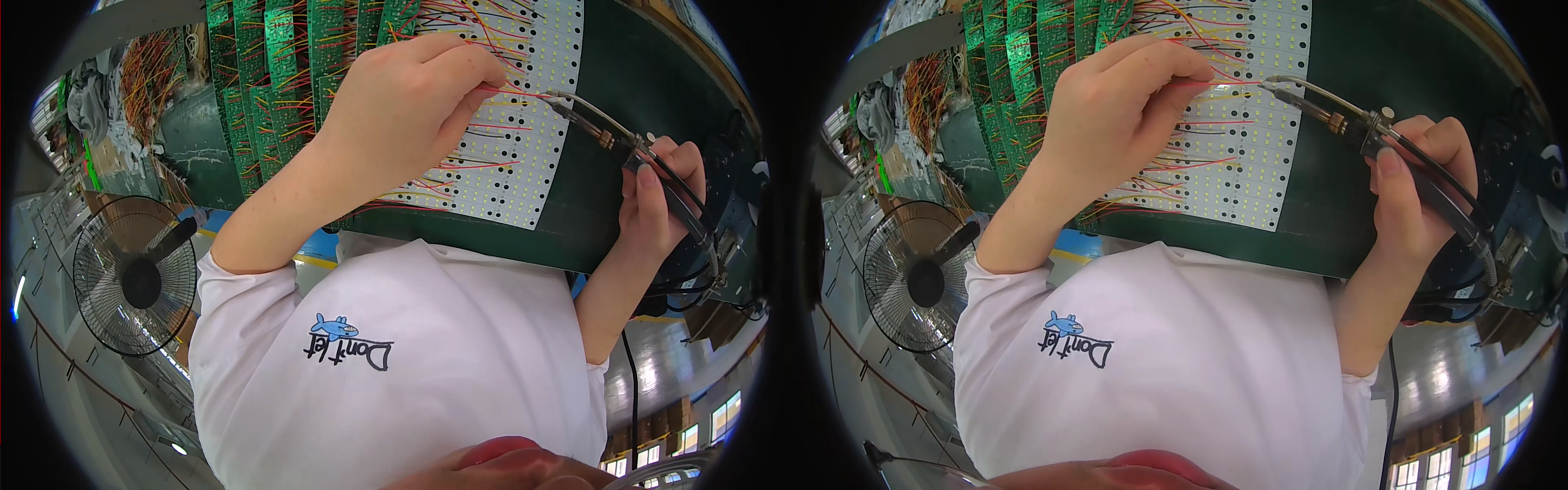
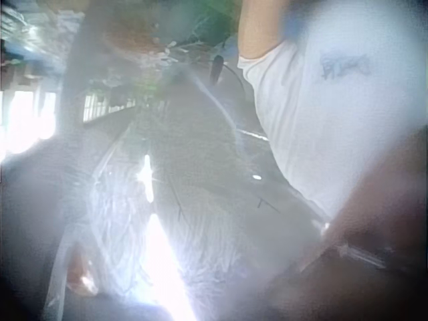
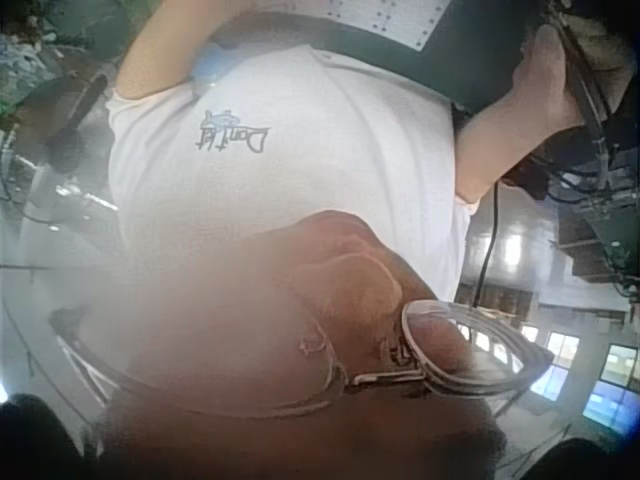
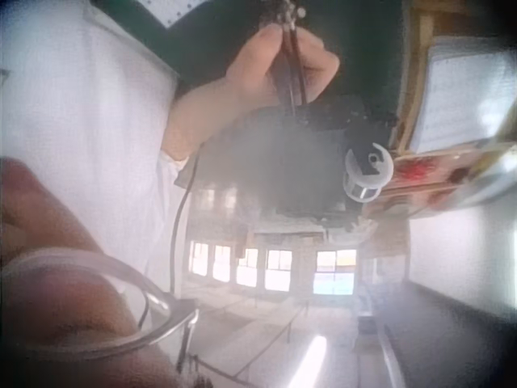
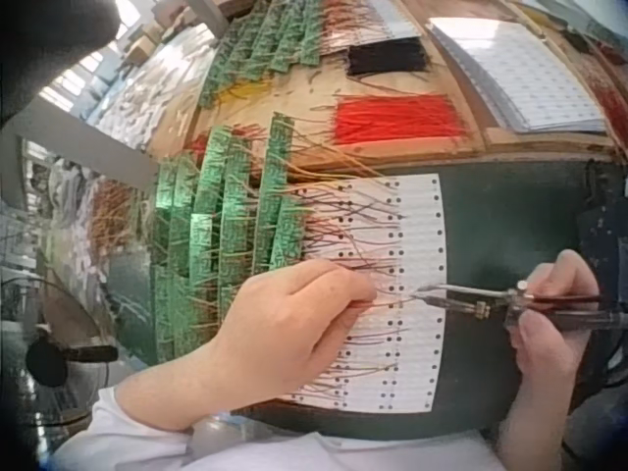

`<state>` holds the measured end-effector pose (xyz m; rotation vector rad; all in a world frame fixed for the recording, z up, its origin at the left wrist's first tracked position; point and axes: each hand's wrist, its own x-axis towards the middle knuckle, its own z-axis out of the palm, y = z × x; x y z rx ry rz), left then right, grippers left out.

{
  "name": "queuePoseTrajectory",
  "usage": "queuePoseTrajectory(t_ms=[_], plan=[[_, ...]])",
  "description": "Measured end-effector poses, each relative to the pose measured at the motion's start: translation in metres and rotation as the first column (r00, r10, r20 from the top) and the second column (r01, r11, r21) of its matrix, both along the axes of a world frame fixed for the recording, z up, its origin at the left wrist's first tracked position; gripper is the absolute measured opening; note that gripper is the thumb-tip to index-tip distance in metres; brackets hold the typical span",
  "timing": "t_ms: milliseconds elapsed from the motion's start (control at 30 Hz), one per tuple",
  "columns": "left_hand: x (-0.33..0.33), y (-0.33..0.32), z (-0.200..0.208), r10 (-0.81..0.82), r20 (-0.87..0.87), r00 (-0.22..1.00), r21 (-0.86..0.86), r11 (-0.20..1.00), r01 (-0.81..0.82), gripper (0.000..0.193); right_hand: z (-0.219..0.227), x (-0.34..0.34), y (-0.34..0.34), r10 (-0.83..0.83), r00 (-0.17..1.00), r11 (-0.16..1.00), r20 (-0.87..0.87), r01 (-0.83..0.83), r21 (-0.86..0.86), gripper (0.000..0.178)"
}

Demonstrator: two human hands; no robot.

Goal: The person solders wires from circuit boards onto an LED panel using a soldering iron, places the assembled unit onto a shelf, and places a new LED panel on the workstation.

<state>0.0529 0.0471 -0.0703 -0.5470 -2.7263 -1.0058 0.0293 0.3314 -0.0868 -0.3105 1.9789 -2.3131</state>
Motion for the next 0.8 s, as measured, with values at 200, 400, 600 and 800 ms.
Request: queuePoseTrajectory(t_ms=[200, 400, 600, 800], plan=[[-0.003, 0.009, 0.002, 0.009, 0.018, 1.000, -0.005, 1.000, -0.009, 0.011, 0.006, -0.004, 0.006, 0.031, 1.000, 0.999, -0.003, -0.031, 0.020, 0.025], [-0.002, 0.005, 0.003, 0.018, 0.032, 0.999, -0.015, 1.000, -0.017, 0.012, 0.006, -0.001, 0.002, 0.050, 0.999, 0.994, 0.002, -0.050, 0.096, 0.023], [-0.002, 0.004, -0.002, 0.007, 0.027, 1.000, -0.011, 1.000, -0.007, 0.012, 0.004, -0.004, 0.003, 0.083, 0.996, 0.993, -0.012, -0.082, 0.085, 0.022], [-0.002, 0.005, -0.001, 0.000, 0.002, 1.000, -0.004, 1.000, 0.000, 0.012, 0.003, -0.003, 0.005, 0.097, 0.995, 0.991, -0.013, -0.095, 0.092, 0.021]])
